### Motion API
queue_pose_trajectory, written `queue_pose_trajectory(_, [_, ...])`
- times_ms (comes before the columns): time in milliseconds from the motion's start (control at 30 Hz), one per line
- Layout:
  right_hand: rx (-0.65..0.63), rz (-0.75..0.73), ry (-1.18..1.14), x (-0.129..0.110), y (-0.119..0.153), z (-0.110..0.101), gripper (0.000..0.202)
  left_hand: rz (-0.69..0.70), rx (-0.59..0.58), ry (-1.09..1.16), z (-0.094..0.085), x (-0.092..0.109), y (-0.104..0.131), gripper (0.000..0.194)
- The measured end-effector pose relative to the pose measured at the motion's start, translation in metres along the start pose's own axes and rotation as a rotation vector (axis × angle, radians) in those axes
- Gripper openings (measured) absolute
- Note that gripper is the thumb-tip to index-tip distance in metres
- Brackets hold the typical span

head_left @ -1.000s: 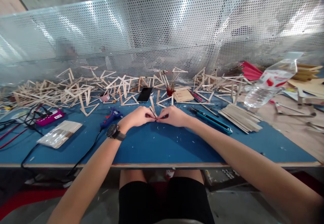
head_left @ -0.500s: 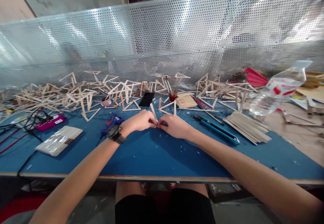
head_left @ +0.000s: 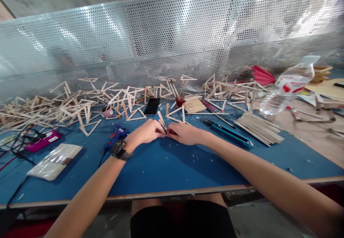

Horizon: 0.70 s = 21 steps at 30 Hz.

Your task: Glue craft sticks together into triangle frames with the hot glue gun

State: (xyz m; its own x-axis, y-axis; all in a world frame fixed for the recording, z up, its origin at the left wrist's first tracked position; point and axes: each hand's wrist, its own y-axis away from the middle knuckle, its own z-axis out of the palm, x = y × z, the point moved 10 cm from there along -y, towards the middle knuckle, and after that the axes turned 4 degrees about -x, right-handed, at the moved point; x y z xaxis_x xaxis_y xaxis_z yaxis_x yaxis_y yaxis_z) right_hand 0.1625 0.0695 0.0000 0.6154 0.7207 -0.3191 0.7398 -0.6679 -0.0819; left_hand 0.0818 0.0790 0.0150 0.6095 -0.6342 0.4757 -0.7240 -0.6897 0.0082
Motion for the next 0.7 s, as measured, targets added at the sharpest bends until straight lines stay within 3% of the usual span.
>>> queue_pose_trajectory(133, [0.108, -0.011, -0.094, 0.001, 0.003, -0.006, 0.012, -0.011, 0.003, 0.011, -0.001, 0.0, 0.001, 0.018])
queue_pose_trajectory(267, [0.145, -0.003, 0.008, -0.01, 0.008, -0.011, 0.014, -0.032, 0.021, 0.009, -0.001, -0.002, 0.002, 0.019])
queue_pose_trajectory(433, [0.102, 0.011, 0.161, -0.023, 0.009, -0.01, 0.021, -0.028, 0.035, -0.014, 0.0, -0.003, 0.002, 0.02])
queue_pose_trajectory(700, [-0.014, 0.023, 0.345, -0.024, 0.0, 0.0, 0.024, -0.011, 0.039, -0.097, -0.002, 0.001, 0.0, 0.021])
